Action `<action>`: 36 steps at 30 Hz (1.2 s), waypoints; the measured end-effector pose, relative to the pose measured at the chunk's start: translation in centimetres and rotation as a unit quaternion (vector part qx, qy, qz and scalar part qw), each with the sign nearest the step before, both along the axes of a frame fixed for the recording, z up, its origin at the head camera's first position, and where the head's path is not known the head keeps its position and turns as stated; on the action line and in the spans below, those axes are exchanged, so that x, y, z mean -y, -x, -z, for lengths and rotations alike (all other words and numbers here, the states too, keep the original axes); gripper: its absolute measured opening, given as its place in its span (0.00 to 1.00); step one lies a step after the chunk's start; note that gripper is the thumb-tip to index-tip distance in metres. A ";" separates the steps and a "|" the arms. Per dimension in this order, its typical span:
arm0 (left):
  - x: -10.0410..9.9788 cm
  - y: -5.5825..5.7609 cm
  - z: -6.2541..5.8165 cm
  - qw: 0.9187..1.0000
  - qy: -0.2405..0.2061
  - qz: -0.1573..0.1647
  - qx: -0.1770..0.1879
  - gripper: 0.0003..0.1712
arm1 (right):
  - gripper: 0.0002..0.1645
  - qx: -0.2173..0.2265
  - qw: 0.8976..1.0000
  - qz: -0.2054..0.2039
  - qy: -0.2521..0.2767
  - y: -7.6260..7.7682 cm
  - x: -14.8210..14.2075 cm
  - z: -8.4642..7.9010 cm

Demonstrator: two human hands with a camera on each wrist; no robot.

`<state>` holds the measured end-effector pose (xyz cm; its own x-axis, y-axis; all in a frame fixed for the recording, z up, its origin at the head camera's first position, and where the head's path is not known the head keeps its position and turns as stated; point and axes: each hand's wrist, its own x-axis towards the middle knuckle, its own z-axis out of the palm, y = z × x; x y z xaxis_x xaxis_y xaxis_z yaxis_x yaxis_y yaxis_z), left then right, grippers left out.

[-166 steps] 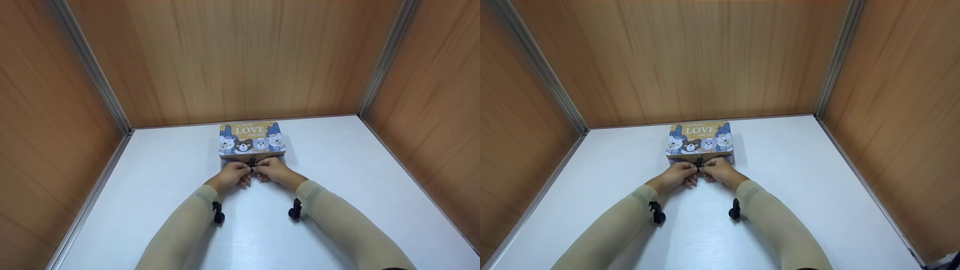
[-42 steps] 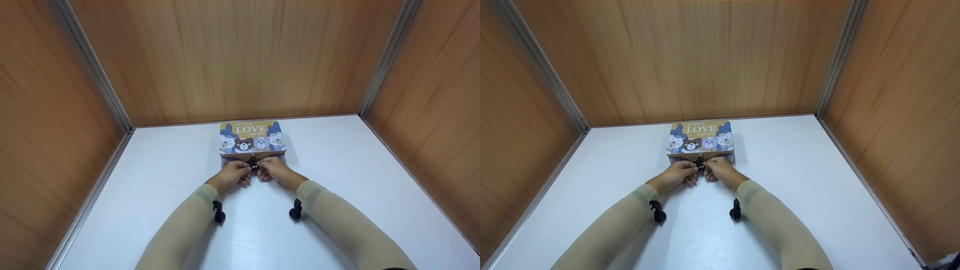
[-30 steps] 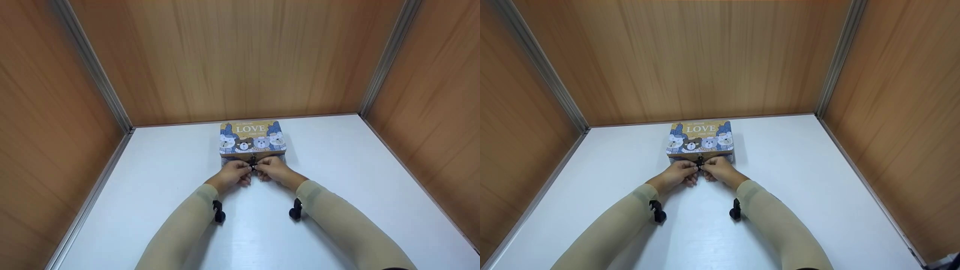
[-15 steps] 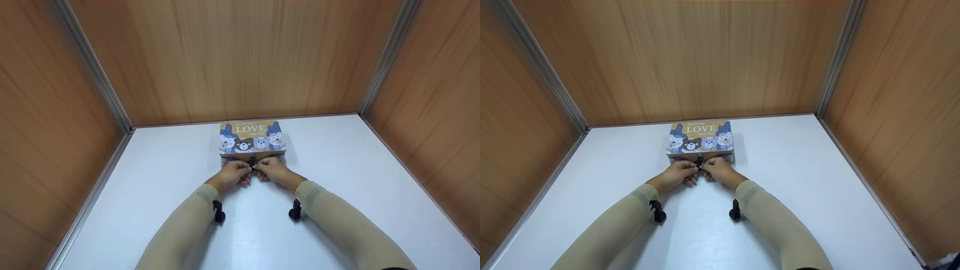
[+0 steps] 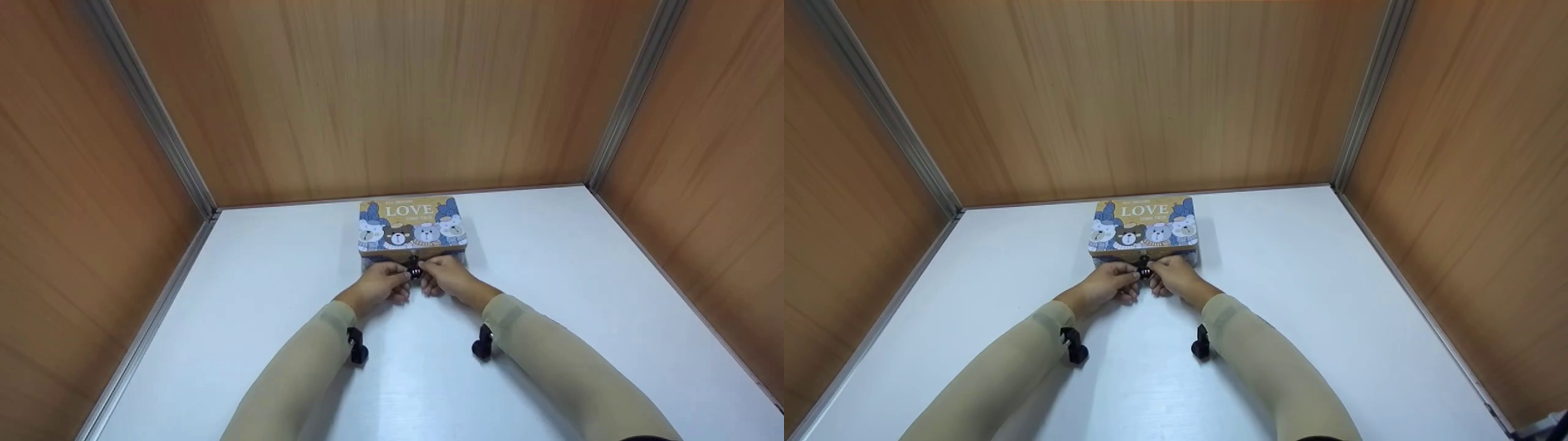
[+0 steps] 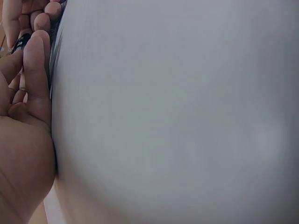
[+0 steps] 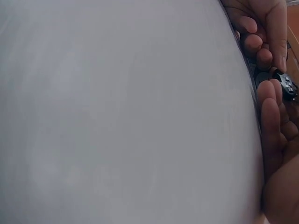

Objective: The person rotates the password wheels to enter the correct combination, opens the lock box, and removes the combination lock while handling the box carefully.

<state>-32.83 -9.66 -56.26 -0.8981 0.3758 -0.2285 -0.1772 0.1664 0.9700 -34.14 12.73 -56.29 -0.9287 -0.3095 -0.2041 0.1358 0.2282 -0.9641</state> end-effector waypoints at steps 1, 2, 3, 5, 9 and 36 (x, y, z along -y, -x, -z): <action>0.0 0.0 0.0 1.000 0.000 -0.001 0.002 0.10 | 0.24 0.003 1.000 0.001 0.003 0.0 0.0 0.0; 0.0 0.0 -0.1 1.000 0.000 -0.001 0.001 0.10 | 0.23 0.007 1.000 0.002 0.005 0.1 -0.1 0.0; 0.0 -0.1 -0.1 1.000 0.000 -0.001 0.001 0.10 | 0.21 0.008 1.000 0.003 0.005 0.1 -0.1 0.0; 0.0 -0.1 -0.1 1.000 0.002 -0.001 0.000 0.10 | 0.17 0.004 1.000 0.003 0.002 0.1 -0.2 0.1; 0.0 -0.2 -0.2 1.000 0.005 0.000 -0.003 0.11 | 0.10 -0.008 1.000 -0.001 -0.010 0.1 -0.1 0.2; 0.0 -0.1 -0.1 1.000 -0.004 -0.001 -0.001 0.10 | 0.14 0.012 1.000 0.005 0.010 0.3 -0.2 0.0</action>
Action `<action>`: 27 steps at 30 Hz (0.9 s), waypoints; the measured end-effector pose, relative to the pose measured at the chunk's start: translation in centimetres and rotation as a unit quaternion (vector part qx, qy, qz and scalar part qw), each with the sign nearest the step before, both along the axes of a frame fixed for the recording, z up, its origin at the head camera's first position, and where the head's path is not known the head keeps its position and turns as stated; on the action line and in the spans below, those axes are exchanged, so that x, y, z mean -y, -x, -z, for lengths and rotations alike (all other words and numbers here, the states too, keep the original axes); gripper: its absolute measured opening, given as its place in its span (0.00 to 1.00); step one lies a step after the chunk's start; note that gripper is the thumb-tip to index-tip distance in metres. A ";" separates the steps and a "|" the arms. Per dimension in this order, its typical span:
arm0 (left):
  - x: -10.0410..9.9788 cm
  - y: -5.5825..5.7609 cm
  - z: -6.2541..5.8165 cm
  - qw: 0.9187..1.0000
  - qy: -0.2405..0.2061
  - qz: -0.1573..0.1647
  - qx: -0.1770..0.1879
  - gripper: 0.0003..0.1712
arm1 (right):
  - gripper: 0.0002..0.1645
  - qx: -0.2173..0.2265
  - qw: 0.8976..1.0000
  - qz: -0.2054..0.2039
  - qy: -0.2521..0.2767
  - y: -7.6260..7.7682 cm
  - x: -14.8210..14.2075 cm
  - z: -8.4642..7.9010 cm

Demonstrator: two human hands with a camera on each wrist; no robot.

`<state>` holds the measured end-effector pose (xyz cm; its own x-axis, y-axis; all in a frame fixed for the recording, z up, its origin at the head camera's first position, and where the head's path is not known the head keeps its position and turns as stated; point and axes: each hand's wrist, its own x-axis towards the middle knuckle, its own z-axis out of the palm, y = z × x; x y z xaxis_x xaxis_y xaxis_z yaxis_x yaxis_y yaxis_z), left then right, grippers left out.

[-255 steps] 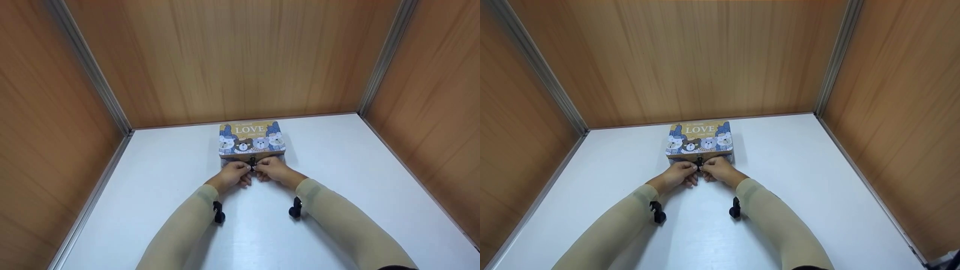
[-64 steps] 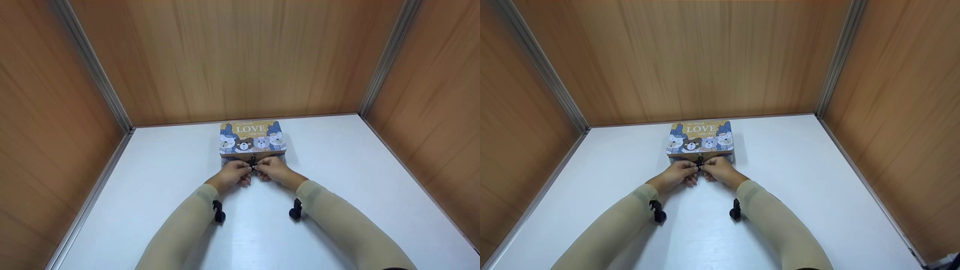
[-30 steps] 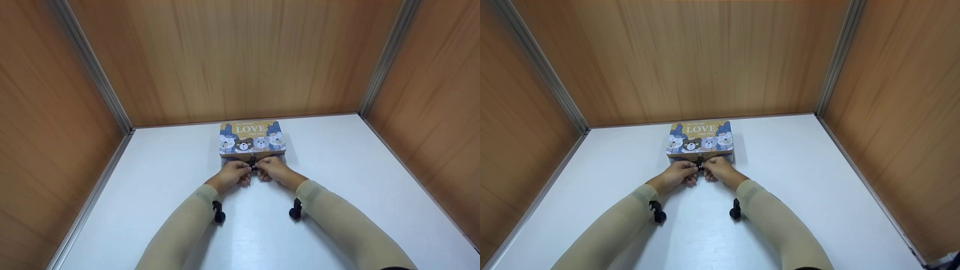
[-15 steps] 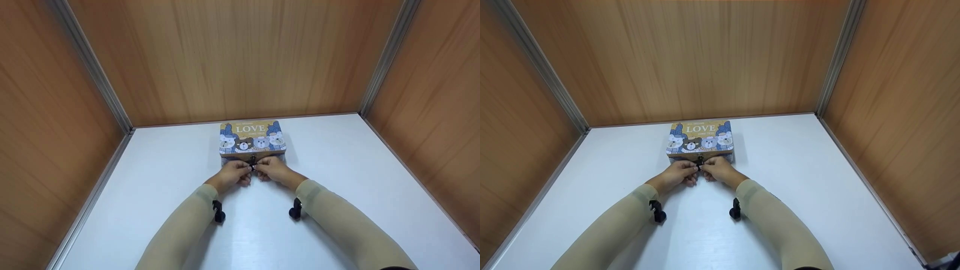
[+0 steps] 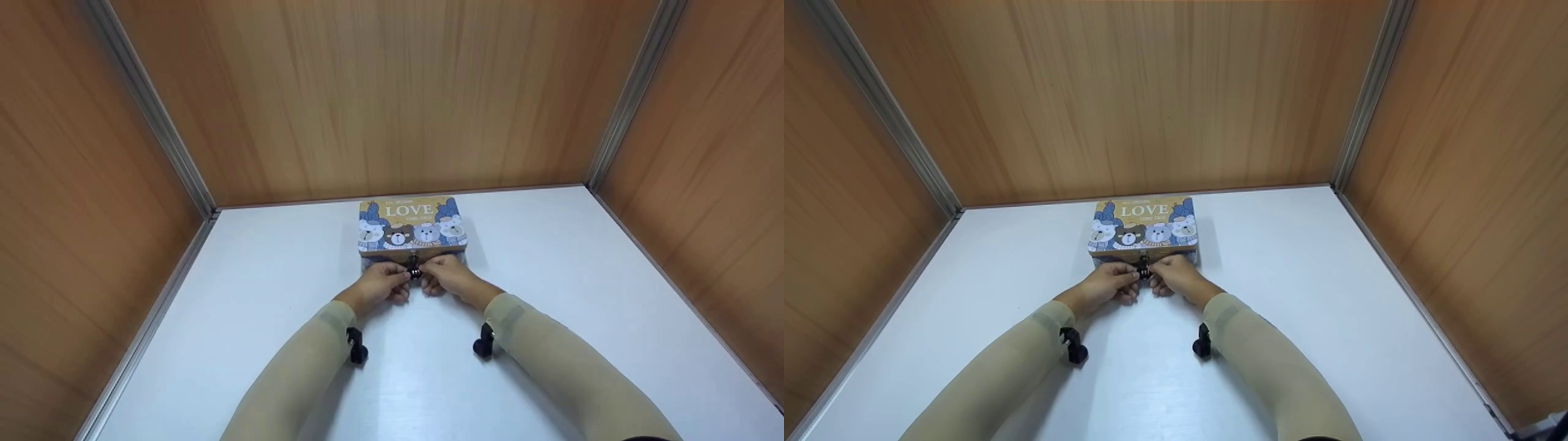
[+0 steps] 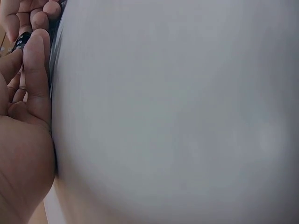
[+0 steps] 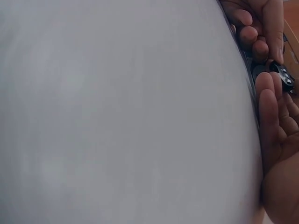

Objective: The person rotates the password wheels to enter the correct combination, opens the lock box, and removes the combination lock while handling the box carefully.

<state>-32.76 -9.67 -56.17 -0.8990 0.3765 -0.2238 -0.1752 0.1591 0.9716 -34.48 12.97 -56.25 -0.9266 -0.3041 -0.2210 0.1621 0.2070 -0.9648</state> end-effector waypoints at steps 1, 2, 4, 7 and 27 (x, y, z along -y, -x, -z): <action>0.0 0.0 0.0 1.000 0.000 0.000 0.000 0.10 | 0.13 0.000 1.000 0.001 0.000 0.0 0.0 0.0; 0.0 0.1 0.0 1.000 0.000 0.001 0.001 0.10 | 0.12 0.001 1.000 0.002 0.001 0.0 0.0 0.0; 0.0 0.1 0.0 1.000 -0.001 0.000 0.004 0.10 | 0.11 0.001 1.000 0.002 0.001 0.0 0.0 0.0; 0.0 0.1 -0.1 1.000 0.000 -0.001 0.006 0.10 | 0.10 0.002 1.000 0.002 -0.001 0.0 0.0 0.0; -0.1 0.2 0.1 1.000 0.008 0.003 -0.005 0.11 | 0.18 -0.013 1.000 -0.011 -0.016 -0.1 0.0 0.0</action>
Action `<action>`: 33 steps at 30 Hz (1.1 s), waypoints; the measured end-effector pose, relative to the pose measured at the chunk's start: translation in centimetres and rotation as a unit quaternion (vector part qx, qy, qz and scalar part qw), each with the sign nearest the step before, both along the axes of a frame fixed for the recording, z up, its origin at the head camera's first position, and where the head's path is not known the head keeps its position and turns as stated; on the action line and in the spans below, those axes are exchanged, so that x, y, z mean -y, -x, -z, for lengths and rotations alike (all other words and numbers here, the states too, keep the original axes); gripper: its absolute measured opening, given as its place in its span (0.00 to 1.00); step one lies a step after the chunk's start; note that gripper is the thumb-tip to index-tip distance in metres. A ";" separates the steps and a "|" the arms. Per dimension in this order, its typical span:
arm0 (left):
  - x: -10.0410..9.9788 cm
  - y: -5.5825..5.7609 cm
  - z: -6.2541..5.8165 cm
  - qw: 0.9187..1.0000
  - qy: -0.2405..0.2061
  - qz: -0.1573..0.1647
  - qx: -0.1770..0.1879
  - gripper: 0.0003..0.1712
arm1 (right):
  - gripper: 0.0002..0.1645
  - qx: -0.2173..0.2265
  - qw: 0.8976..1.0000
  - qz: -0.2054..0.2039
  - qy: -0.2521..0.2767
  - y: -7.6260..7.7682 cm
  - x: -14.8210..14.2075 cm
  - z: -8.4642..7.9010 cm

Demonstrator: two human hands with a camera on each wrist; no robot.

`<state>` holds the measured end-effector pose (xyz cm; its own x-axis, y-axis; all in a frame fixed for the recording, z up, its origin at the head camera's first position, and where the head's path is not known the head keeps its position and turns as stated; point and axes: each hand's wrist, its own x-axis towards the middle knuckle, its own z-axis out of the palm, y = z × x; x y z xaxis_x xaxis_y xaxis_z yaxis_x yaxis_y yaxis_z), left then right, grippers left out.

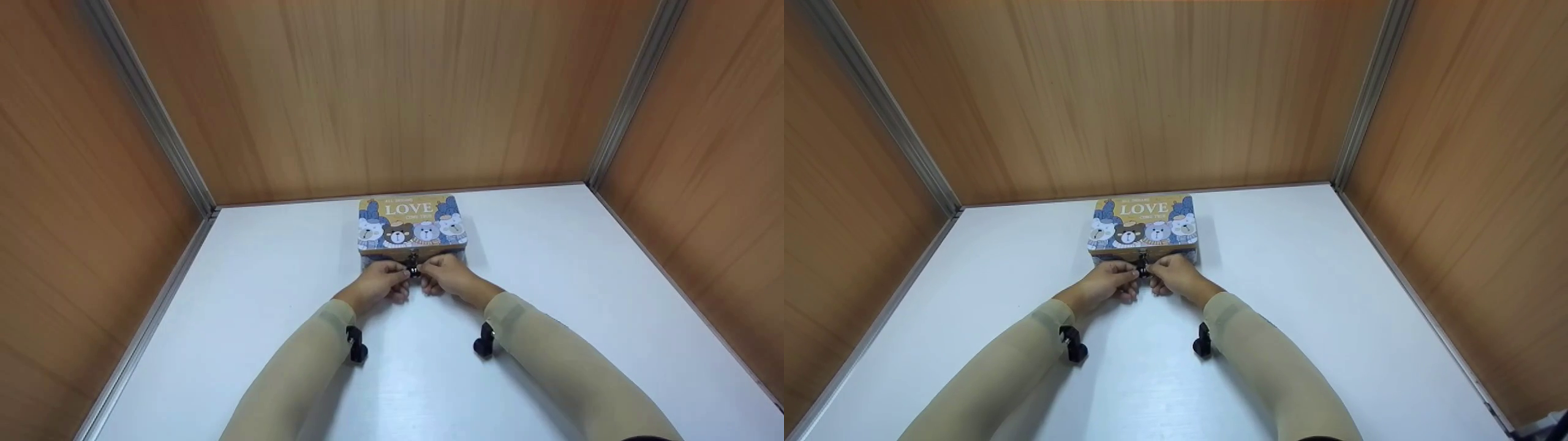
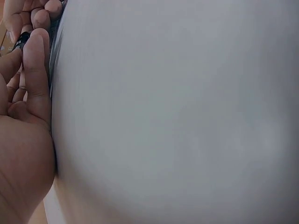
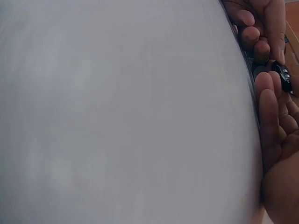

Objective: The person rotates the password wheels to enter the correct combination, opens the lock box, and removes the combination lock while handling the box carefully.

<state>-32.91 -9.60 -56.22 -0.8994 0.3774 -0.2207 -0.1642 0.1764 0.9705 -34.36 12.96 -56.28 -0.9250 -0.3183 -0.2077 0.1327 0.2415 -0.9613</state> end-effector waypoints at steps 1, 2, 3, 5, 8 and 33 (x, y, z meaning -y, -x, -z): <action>0.0 0.0 0.0 1.000 0.000 -0.001 0.001 0.11 | 0.18 0.003 1.000 0.001 0.000 0.0 -0.1 0.0; 0.0 0.0 0.0 1.000 0.001 -0.001 0.003 0.11 | 0.18 0.005 1.000 0.002 0.001 0.0 -0.1 -0.1; 0.0 0.1 0.0 1.000 0.000 -0.002 0.005 0.11 | 0.18 0.006 1.000 0.003 0.001 0.0 -0.2 -0.1; 0.1 0.1 0.0 1.000 0.002 -0.003 0.008 0.11 | 0.17 0.011 1.000 0.006 0.007 0.0 -0.3 -0.2; 0.1 0.0 -0.1 1.000 0.000 -0.003 0.011 0.11 | 0.15 0.016 1.000 0.007 0.012 0.0 -0.3 -0.1; 0.1 -0.1 -0.2 1.000 -0.003 -0.005 0.021 0.09 | 0.13 -0.012 1.000 -0.005 0.004 -0.1 -0.2 0.0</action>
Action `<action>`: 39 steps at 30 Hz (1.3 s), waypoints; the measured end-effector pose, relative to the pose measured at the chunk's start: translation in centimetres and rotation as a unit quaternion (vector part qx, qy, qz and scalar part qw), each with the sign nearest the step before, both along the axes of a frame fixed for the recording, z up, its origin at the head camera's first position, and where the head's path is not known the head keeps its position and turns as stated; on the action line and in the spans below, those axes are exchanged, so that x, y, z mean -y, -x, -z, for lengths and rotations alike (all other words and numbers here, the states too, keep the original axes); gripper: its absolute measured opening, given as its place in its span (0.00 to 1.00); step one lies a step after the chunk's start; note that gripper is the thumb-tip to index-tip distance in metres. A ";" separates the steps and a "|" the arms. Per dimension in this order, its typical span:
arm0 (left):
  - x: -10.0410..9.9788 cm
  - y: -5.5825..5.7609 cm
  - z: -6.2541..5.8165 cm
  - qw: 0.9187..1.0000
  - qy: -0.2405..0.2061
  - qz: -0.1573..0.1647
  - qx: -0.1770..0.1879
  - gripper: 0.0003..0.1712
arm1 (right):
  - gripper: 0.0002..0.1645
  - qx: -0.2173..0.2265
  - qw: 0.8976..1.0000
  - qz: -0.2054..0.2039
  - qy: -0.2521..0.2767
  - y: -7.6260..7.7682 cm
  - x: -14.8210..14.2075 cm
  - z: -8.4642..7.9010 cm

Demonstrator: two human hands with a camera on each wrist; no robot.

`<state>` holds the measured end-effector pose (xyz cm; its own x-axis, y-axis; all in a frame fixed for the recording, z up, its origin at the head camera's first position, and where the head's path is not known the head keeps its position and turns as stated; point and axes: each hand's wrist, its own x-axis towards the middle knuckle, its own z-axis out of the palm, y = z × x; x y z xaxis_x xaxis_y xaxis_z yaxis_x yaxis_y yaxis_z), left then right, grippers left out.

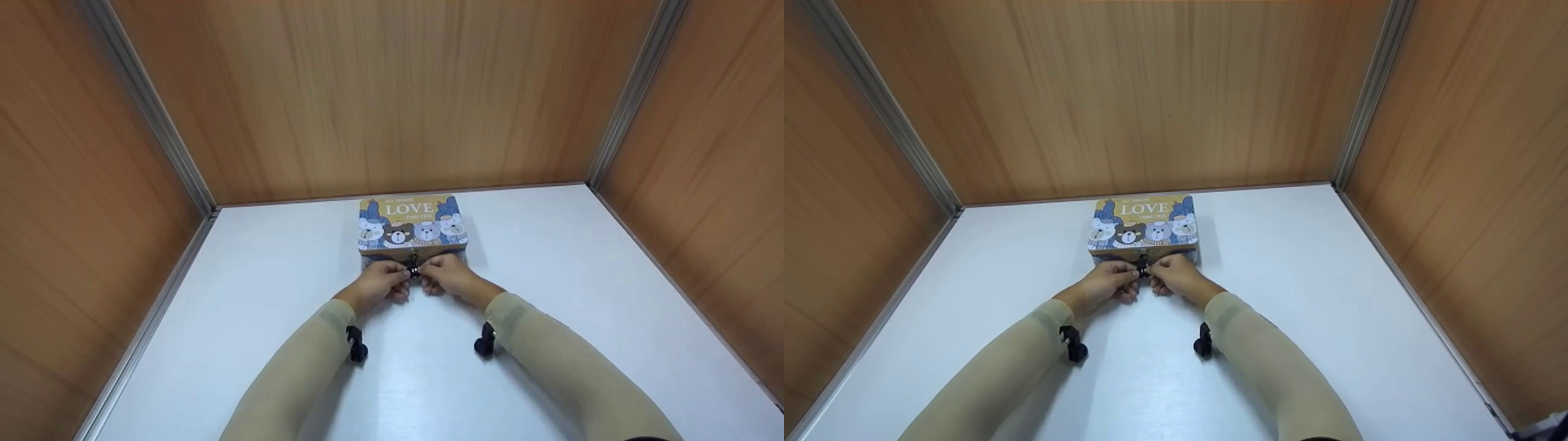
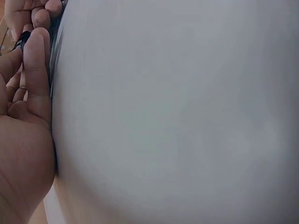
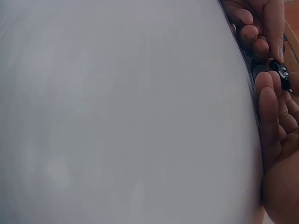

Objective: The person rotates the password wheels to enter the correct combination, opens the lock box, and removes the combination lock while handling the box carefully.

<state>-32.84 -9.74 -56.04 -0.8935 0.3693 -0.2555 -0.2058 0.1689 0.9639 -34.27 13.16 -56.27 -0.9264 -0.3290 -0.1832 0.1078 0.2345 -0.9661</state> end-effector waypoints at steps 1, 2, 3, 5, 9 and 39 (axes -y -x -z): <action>0.0 0.0 0.0 1.000 -0.001 0.000 0.000 0.09 | 0.13 0.002 1.000 0.001 -0.001 0.0 0.0 0.0; 0.0 0.0 0.1 1.000 -0.001 0.000 0.000 0.09 | 0.14 0.005 1.000 0.003 -0.001 0.0 -0.1 0.0; 0.0 0.0 0.1 1.000 -0.001 0.001 -0.001 0.10 | 0.14 0.008 1.000 0.005 -0.002 0.0 -0.1 0.0; 0.0 0.0 0.1 1.000 -0.001 0.002 -0.003 0.10 | 0.14 0.012 1.000 0.007 -0.002 0.0 -0.1 0.0; 0.0 -0.1 0.1 1.000 0.005 0.004 -0.007 0.11 | 0.15 0.013 1.000 0.008 0.001 0.0 -0.2 0.1; 0.0 0.0 0.0 1.000 0.006 0.008 -0.009 0.12 | 0.15 0.004 1.000 -0.001 -0.013 0.0 0.1 0.0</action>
<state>-32.81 -9.76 -56.01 -0.8918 0.3807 -0.2444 -0.1857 0.1846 0.9651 -34.30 13.04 -56.23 -0.9242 -0.3252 -0.2001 0.1159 0.2604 -0.9585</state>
